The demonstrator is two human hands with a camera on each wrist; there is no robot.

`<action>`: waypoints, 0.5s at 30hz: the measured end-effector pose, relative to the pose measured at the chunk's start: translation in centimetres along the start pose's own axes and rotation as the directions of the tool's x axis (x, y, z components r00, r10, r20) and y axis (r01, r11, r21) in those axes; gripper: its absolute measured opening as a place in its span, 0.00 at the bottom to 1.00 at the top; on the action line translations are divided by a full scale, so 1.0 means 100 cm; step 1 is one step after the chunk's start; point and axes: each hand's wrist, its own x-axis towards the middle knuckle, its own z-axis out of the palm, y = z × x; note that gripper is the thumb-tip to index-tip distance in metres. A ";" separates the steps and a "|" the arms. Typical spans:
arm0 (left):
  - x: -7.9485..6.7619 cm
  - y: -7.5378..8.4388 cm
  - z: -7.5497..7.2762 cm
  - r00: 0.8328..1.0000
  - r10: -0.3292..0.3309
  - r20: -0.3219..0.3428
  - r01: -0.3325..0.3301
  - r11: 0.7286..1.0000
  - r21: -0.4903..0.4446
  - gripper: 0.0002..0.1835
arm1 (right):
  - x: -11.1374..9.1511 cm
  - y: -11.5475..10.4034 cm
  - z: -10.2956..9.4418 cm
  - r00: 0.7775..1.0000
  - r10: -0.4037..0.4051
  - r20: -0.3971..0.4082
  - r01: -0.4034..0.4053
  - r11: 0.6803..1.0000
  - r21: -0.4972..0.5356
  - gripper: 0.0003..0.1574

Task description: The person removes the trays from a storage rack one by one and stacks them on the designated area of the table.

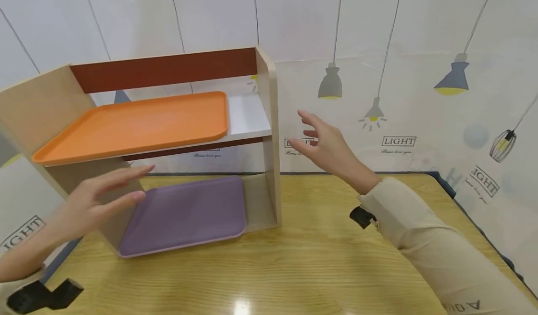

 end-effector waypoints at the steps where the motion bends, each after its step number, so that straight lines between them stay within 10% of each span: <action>1: -0.004 -0.003 -0.008 0.999 -0.021 -0.028 0.020 1.000 -0.002 0.26 | 0.004 -0.003 0.001 1.000 -0.007 -0.005 0.007 1.000 -0.001 0.38; 10: -0.024 -0.030 -0.062 0.934 -0.244 -0.259 0.227 0.969 -0.094 0.22 | 0.039 -0.036 -0.004 0.997 -0.026 -0.077 0.023 0.999 -0.049 0.37; 13: -0.028 -0.037 -0.072 0.874 -0.298 -0.385 0.296 0.953 -0.067 0.21 | 0.048 -0.043 -0.003 0.996 -0.018 -0.086 0.015 0.999 -0.046 0.35; 15: -0.029 -0.041 -0.078 0.798 -0.344 -0.495 0.354 0.932 -0.078 0.19 | 0.052 -0.046 -0.001 0.996 -0.005 -0.089 0.002 0.999 -0.033 0.34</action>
